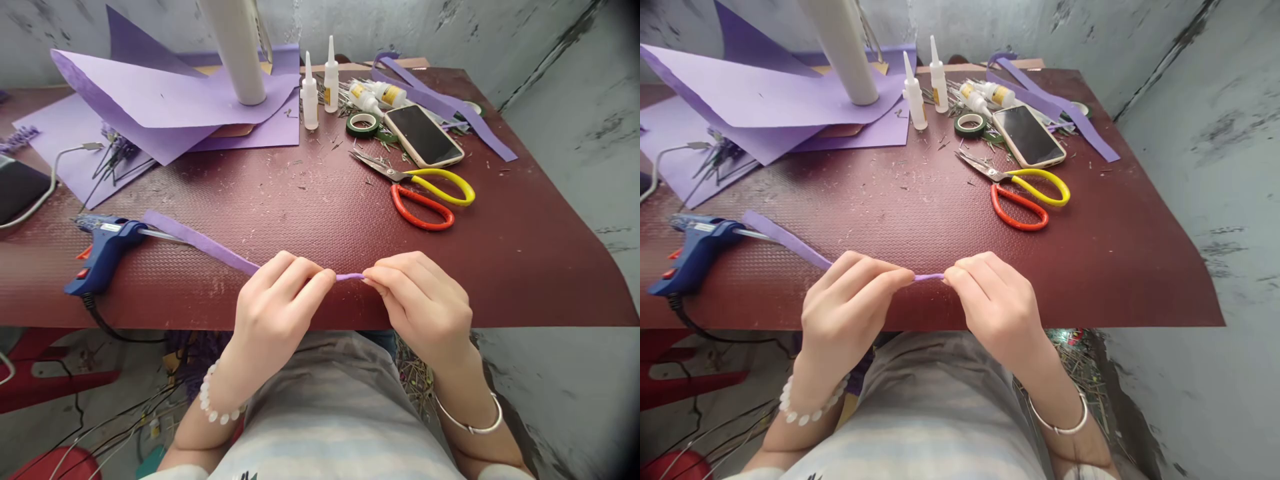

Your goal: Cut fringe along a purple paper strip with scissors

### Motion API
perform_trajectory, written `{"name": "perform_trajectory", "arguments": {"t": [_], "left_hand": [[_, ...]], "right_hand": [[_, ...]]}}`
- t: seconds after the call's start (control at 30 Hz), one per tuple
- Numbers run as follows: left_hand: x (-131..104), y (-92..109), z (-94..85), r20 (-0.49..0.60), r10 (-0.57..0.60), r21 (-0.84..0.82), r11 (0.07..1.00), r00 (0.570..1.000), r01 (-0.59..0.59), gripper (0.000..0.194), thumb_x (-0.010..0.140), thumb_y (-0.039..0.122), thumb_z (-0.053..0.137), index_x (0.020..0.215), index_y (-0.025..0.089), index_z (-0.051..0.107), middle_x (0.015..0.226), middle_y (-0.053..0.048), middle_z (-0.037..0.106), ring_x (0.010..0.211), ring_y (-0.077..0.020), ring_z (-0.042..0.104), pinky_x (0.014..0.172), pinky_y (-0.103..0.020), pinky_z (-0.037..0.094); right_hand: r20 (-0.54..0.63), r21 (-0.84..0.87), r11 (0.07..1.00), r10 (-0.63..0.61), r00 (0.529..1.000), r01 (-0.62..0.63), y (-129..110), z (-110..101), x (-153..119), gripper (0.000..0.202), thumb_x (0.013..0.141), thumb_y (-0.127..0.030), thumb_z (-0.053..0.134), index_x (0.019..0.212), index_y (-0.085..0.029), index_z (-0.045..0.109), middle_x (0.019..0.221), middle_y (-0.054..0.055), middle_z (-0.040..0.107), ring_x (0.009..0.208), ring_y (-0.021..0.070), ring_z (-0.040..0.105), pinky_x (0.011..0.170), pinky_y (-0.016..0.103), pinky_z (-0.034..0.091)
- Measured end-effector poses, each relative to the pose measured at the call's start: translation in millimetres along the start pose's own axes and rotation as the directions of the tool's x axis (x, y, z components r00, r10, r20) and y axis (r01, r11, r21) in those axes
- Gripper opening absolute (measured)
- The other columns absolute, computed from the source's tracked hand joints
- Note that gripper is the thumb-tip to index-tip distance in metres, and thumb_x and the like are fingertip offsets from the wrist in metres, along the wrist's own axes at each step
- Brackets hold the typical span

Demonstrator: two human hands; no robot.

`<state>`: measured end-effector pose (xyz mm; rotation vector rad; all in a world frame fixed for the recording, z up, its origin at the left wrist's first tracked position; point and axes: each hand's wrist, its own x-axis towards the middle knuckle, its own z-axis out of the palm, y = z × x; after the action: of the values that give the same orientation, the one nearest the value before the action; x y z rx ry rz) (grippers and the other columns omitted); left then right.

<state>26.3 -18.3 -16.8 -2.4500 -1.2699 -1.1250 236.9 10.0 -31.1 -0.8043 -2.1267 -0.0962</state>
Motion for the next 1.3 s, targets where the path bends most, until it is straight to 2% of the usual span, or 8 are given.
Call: {"name": "perform_trajectory", "arguments": {"t": [0.1, 0.33, 0.5, 0.67, 0.87, 1.0, 1.17, 1.3], "left_hand": [[1.2, 1.8, 2.7, -0.017, 0.028, 0.008, 1.000, 0.999, -0.028, 0.014, 0.099, 0.002, 0.063, 0.096, 0.012, 0.072, 0.082, -0.007, 0.075, 0.074, -0.0187, 0.053, 0.067, -0.033, 0.049], [2.3, -0.5, 5.4, -0.040, -0.022, 0.013, 1.000, 0.999, 0.023, 0.010, 0.097, 0.005, 0.070, 0.101, 0.014, 0.074, 0.087, -0.007, 0.077, 0.080, -0.0187, 0.060, 0.074, -0.032, 0.052], [0.1, -0.8, 8.0, -0.044, 0.019, 0.047, 0.999, 0.999, -0.017, 0.013, 0.100, 0.005, 0.066, 0.099, 0.016, 0.072, 0.081, -0.004, 0.075, 0.074, -0.0181, 0.058, 0.069, -0.031, 0.051], [4.0, -4.9, 7.0, 0.000, -0.043, 0.056, 0.997, 0.999, 0.043, 0.007, 0.101, 0.012, 0.068, 0.101, 0.018, 0.071, 0.089, -0.005, 0.077, 0.082, -0.0192, 0.064, 0.076, -0.033, 0.053], [4.6, -1.7, 10.4, 0.005, 0.006, 0.041, 0.999, 1.000, -0.006, 0.010, 0.101, 0.010, 0.066, 0.094, 0.016, 0.070, 0.079, -0.004, 0.073, 0.075, -0.0187, 0.059, 0.072, -0.033, 0.053], [4.9, -0.1, 10.3, 0.015, -0.021, -0.005, 1.000, 1.000, 0.021, 0.005, 0.101, 0.012, 0.068, 0.100, 0.016, 0.070, 0.088, -0.005, 0.077, 0.084, -0.0198, 0.065, 0.080, -0.034, 0.056], [4.6, 3.4, 10.3, -0.020, 0.042, 0.029, 0.999, 0.999, -0.041, 0.012, 0.101, 0.007, 0.063, 0.097, 0.016, 0.070, 0.085, -0.005, 0.077, 0.083, -0.0200, 0.067, 0.086, -0.036, 0.058], [4.5, -2.2, 6.1, -0.038, -0.038, 0.049, 0.998, 0.999, 0.039, 0.008, 0.101, 0.013, 0.068, 0.105, 0.020, 0.071, 0.093, -0.006, 0.079, 0.091, -0.0222, 0.071, 0.090, -0.038, 0.059]], "right_hand": [[0.011, 0.016, 1.000, 0.019, 1.000, -0.020, -3.1, 1.3, 0.4, 0.011, 0.096, 0.000, 0.072, 0.101, -0.010, 0.071, 0.091, 0.014, 0.078, 0.086, 0.0238, 0.068, 0.080, 0.039, 0.057], [-0.040, -0.024, 0.999, 0.040, 0.998, -0.041, 2.5, -2.7, 0.3, 0.019, 0.096, -0.002, 0.072, 0.092, -0.019, 0.066, 0.079, 0.005, 0.074, 0.074, 0.0199, 0.063, 0.071, 0.036, 0.054], [0.040, -0.026, 1.000, -0.002, 0.999, 0.003, 1.9, -0.4, 4.4, 0.011, 0.101, -0.006, 0.069, 0.101, -0.017, 0.068, 0.090, 0.008, 0.080, 0.084, 0.0217, 0.071, 0.081, 0.038, 0.055], [0.006, -0.076, 0.997, -0.001, 1.000, 0.001, 2.4, -6.9, 2.8, 0.017, 0.099, -0.005, 0.070, 0.089, -0.018, 0.067, 0.076, 0.002, 0.076, 0.071, 0.0198, 0.071, 0.075, 0.038, 0.051], [0.064, -0.083, 0.996, 0.026, 0.998, -0.021, 1.2, -7.7, 0.1, 0.009, 0.102, -0.007, 0.067, 0.102, -0.016, 0.068, 0.094, 0.007, 0.083, 0.086, 0.0213, 0.077, 0.099, 0.043, 0.050], [0.011, -0.123, 0.992, 0.038, 0.999, -0.036, -0.8, -6.0, 0.7, 0.017, 0.101, -0.006, 0.067, 0.091, -0.020, 0.065, 0.080, 0.001, 0.078, 0.072, 0.0177, 0.072, 0.086, 0.038, 0.050], [0.018, -0.103, 0.993, 0.051, 0.999, -0.049, -1.9, -5.4, 1.7, 0.013, 0.104, -0.009, 0.064, 0.100, -0.020, 0.066, 0.092, 0.002, 0.082, 0.084, 0.0181, 0.075, 0.101, 0.041, 0.048], [-0.011, -0.176, 0.983, 0.045, 0.999, -0.047, 1.8, -7.9, 0.4, 0.017, 0.102, -0.008, 0.067, 0.094, -0.022, 0.062, 0.081, -0.001, 0.079, 0.074, 0.0168, 0.072, 0.091, 0.039, 0.048]]}}
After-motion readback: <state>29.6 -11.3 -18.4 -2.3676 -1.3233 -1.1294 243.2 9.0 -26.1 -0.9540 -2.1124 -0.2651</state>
